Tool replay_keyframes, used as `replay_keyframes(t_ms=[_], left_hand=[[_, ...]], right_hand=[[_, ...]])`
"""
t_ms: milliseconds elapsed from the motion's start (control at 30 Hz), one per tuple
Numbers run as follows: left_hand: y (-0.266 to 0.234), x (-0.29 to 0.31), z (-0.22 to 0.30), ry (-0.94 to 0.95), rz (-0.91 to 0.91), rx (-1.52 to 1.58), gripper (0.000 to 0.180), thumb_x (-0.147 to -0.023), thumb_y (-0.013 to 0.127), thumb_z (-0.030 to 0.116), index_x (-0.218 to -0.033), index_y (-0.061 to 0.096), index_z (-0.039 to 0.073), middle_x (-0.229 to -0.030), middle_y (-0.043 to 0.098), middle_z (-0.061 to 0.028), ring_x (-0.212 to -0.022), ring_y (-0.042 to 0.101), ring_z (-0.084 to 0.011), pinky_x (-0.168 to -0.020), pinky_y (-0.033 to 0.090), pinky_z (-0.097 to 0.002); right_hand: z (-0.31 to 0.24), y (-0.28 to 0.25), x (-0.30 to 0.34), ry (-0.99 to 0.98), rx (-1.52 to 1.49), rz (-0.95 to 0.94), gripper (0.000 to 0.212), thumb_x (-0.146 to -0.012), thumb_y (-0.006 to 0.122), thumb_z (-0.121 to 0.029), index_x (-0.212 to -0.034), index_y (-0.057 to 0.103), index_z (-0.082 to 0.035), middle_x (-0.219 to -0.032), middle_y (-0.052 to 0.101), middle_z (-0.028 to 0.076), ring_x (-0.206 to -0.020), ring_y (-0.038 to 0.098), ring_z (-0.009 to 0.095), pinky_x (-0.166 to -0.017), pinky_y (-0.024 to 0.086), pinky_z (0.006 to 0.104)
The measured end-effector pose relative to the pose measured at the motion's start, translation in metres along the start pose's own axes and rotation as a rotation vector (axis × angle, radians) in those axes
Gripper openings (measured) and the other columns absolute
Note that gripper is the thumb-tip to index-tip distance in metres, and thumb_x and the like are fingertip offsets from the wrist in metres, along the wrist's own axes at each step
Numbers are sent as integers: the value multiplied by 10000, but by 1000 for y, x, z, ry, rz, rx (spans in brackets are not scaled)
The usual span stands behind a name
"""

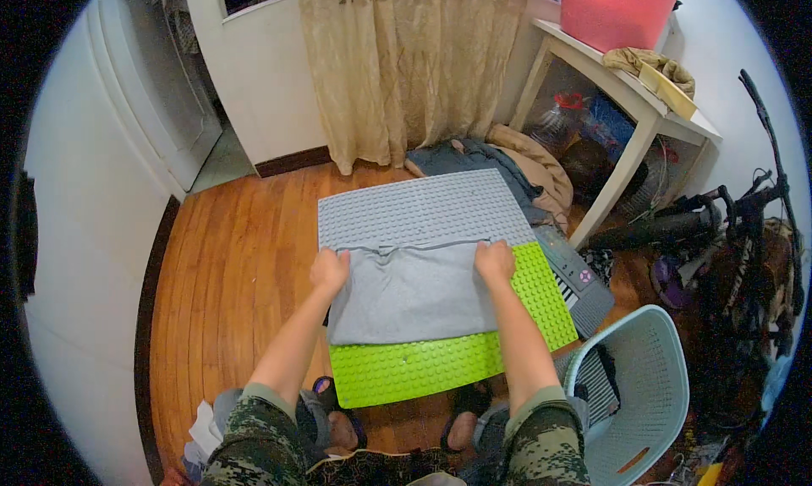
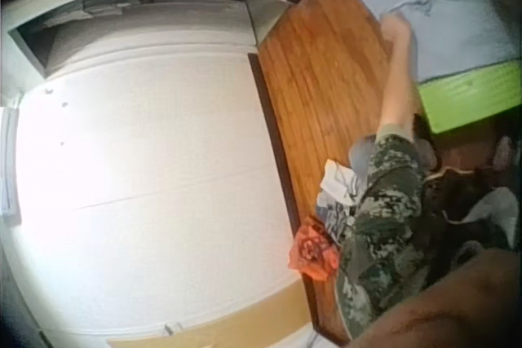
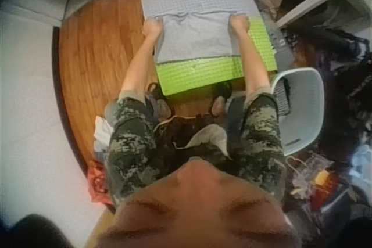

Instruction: The person sits on the floor and folds a grey and navy long-sleeved shirt on a green folding board. They briefly open a yellow package to retrieve a small item before returning to folding the shirt and placing it into a laundry basket.

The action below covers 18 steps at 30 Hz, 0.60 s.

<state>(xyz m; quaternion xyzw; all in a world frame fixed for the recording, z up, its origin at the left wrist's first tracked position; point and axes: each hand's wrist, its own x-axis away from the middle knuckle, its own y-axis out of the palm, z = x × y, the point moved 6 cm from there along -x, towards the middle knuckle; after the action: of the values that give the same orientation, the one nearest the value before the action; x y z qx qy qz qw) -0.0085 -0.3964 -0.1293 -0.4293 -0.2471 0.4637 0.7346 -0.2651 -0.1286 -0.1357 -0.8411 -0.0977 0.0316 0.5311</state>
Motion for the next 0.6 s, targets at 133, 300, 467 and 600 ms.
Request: replay_keyframes(t_ms=[133,300,467,600], left_hand=[[14,-6,8,11,32,113,230,-834,566,244,-905,554,25,-846,619,-199,-809,595,-368,-704,462,-476],[12,-18,-21,11,188,291,179,-850,540,214,-878,536,38,-808,617,-194,-786,591,-374,-677,449,-469],[-3,-18,-2,81,122,93,182,-858,527,208,-868,539,27,-807,624,-191,-779,596,-382,-669,451,-472],[-11,-28,-21,88,135,1,193,-847,539,213,-843,567,21,-798,629,-197,-780,604,-382,-667,460,-469]], right_hand=[[13,2,-15,-3,-126,98,393,-824,560,-332,-1026,531,4,-958,609,219,-929,576,382,-793,447,449],[-2,-11,1,-55,-264,235,271,-867,521,-258,-999,494,-23,-950,613,199,-890,579,383,-744,441,469],[1,-5,-1,-142,-154,204,294,-867,526,-262,-1032,475,-25,-963,587,209,-882,571,384,-729,434,480],[-19,-20,13,-235,-49,341,279,-821,578,-200,-1022,491,-27,-1022,529,170,-962,515,349,-787,411,450]])
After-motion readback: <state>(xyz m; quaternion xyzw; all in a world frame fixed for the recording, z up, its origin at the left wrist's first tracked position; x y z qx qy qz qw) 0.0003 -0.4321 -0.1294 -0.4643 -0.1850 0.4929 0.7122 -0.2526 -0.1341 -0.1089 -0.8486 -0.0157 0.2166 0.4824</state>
